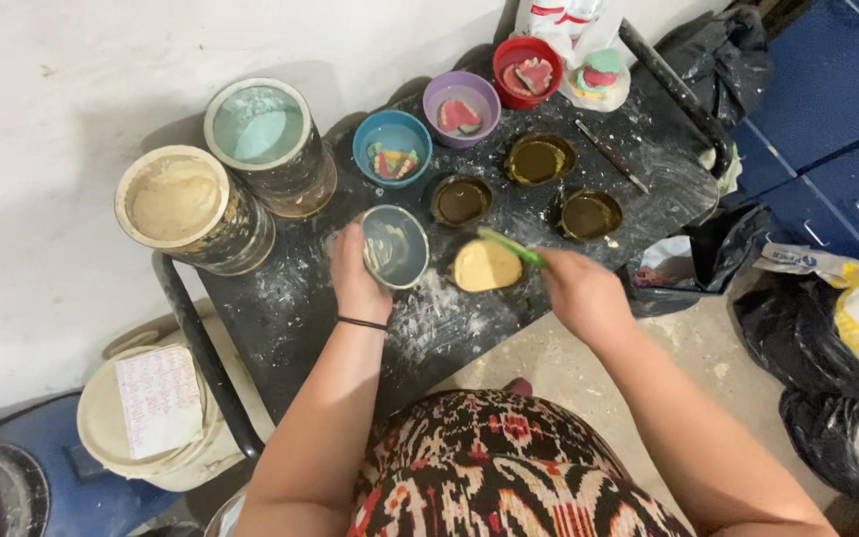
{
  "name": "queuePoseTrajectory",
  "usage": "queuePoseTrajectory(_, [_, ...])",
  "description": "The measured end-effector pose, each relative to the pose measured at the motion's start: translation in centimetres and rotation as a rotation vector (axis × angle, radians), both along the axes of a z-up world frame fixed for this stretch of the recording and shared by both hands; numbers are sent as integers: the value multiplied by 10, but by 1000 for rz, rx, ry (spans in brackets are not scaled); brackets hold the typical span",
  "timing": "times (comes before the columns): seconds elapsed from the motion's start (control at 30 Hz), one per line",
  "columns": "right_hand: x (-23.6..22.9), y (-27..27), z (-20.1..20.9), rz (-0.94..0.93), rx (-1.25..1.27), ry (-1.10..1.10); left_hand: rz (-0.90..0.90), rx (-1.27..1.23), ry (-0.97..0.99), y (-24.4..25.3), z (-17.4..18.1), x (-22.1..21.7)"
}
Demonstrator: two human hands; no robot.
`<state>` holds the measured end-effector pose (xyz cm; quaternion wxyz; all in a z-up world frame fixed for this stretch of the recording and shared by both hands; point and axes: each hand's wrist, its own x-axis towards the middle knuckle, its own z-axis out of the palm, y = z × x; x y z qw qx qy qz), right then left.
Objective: The person scoops a white powder from a large container into a small bowl using a green spoon. They then add a small amount of a colorful substance from another bowl and mix the contents thoroughly. The person repeats the process of adding more white powder and mixing until the desired consistency is reached.
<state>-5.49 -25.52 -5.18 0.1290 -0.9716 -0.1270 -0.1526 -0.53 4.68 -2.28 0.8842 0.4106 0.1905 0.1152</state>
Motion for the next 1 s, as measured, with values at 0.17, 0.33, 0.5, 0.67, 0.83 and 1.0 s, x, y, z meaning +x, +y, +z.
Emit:
queuePoseTrajectory(0.17, [12,34,58,124,190,-129,-39,-222,111,-7,-32,11])
queuePoseTrajectory(0.33, [14,72,28,321,248,-176,-173,-324,189,-24,-41,5])
queuePoseTrajectory(0.5, [0,37,-21,276,222,-73,-143,-381,247,20,-69,9])
queuePoseTrajectory(0.67, [-19,69,14,105,507,314,-86,-336,306,40,-73,-8])
queuePoseTrajectory(0.83, [-2,145,4,247,1396,794,-66,-271,291,37,-61,-12])
queuePoseTrajectory(1.0, [50,152,-1,41,1078,694,-342,207,376,65,-16,-20])
